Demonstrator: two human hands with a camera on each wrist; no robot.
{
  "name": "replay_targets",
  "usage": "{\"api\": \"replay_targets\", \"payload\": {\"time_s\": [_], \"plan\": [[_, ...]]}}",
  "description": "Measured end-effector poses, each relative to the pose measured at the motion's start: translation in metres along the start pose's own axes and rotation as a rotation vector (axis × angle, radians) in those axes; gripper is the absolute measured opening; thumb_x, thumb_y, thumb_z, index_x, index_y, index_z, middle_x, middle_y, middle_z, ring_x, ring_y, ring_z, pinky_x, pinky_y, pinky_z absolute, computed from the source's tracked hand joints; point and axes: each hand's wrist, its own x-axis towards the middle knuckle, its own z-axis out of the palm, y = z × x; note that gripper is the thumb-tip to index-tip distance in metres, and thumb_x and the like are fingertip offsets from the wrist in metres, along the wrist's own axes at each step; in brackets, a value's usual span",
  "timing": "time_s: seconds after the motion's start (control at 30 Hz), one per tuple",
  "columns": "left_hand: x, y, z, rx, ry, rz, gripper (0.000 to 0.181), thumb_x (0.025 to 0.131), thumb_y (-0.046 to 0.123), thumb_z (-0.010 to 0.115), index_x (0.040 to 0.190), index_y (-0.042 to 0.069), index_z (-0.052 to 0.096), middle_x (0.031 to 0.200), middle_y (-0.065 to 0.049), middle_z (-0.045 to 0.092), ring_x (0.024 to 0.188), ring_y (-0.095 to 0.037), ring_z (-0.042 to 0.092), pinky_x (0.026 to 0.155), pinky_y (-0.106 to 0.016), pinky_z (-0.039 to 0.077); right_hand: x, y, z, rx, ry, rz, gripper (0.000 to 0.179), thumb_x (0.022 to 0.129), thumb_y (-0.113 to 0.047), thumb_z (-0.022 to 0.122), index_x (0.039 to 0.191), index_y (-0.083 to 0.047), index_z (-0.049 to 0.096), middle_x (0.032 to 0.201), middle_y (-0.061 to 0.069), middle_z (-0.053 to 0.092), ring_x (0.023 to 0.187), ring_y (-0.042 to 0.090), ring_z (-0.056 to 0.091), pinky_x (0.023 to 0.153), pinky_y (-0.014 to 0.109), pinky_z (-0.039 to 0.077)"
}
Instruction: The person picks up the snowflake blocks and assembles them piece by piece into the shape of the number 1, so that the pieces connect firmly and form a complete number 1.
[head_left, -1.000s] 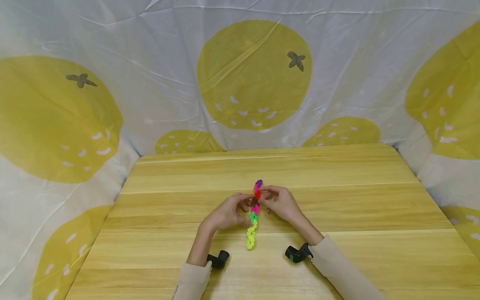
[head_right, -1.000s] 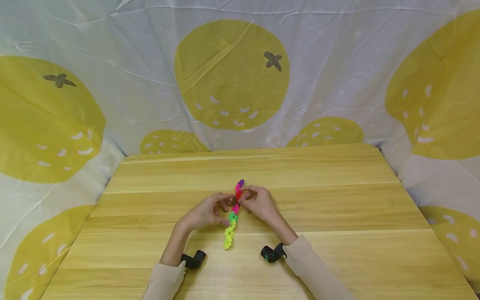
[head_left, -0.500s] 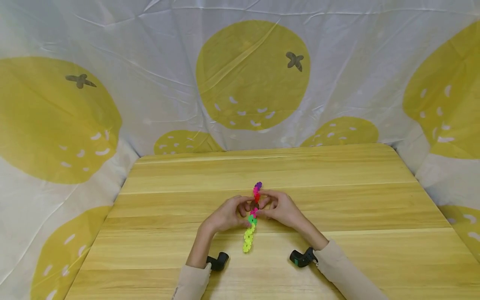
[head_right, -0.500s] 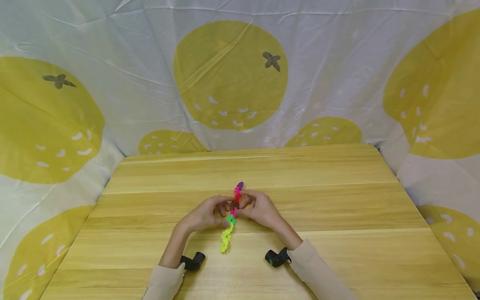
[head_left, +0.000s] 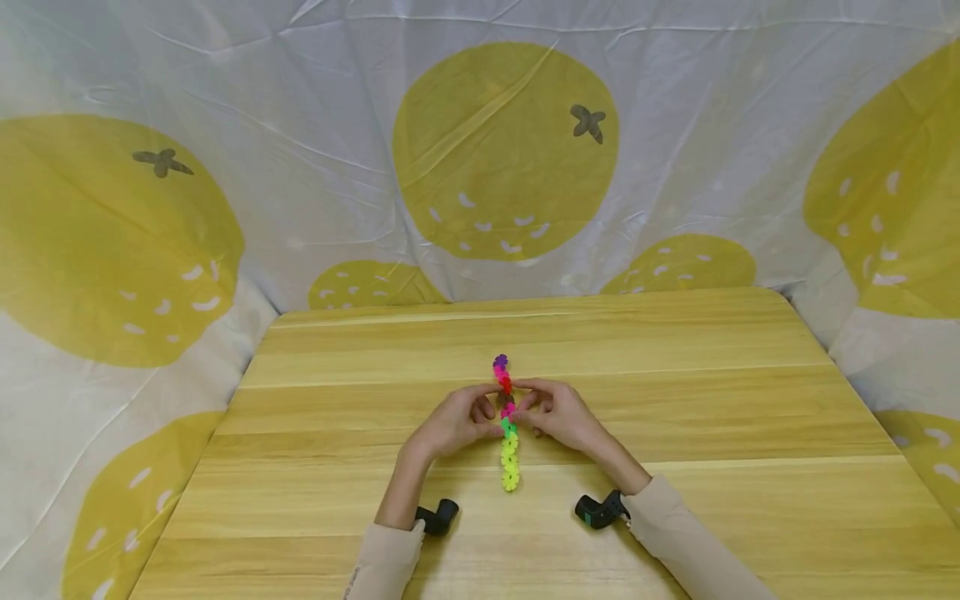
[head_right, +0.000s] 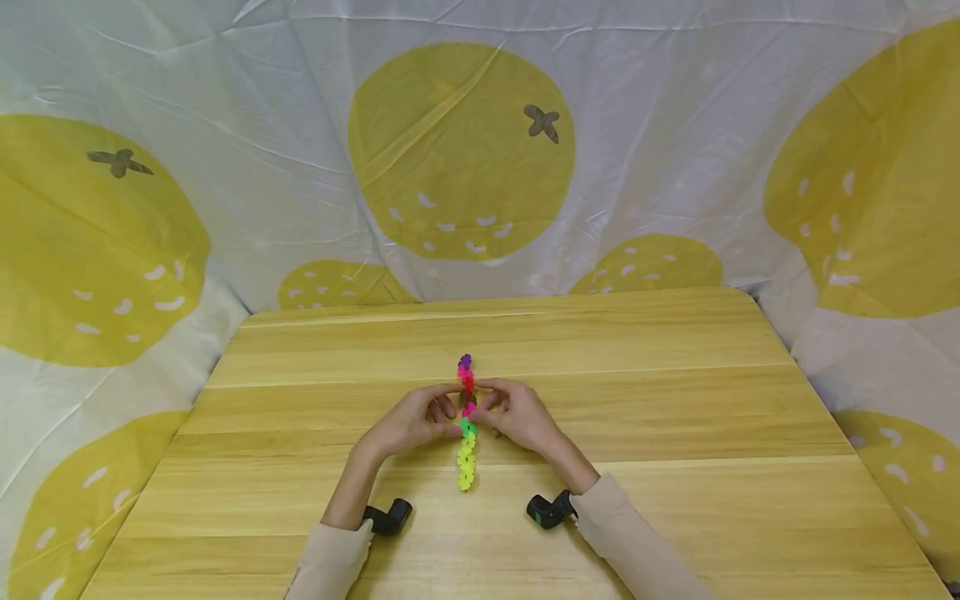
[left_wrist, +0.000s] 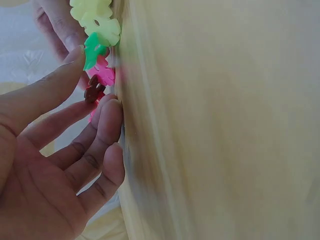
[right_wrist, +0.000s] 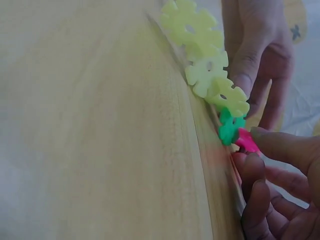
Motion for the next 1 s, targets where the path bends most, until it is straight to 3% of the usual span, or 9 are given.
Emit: {"api": "replay_targets", "payload": {"time_s": [0.37, 1.0], "plan": [[0.0032, 0.0015, 0.0008, -0.02, 0.018, -0.009, 0.063, 0.091, 0.01, 0.08, 0.147, 0.002, 0.054, 0.095, -0.008, 0.067, 0.082, -0.015, 0.061, 0.072, -0.023, 0.051, 0.004, 0.0043, -0.0008, 0.036, -0.02, -0.039, 0.056, 0.095, -0.01, 0.075, 0.147, 0.001, 0.054, 0.098, 0.019, 0.072, 0.059, 0.012, 0.058, 0.055, 0.023, 0.052], [0.0008, -0.001, -0.0023, -0.026, 0.012, -0.026, 0.063, 0.09, 0.01, 0.081, 0.147, 0.002, 0.055, 0.098, -0.009, 0.067, 0.081, -0.016, 0.06, 0.071, -0.021, 0.051, 0.0056, 0.0033, 0.0042, 0.048, -0.013, -0.025, 0.056, 0.095, -0.01, 0.075, 0.146, -0.002, 0.054, 0.094, 0.013, 0.076, 0.057, 0.013, 0.06, 0.054, 0.024, 0.053]]}}
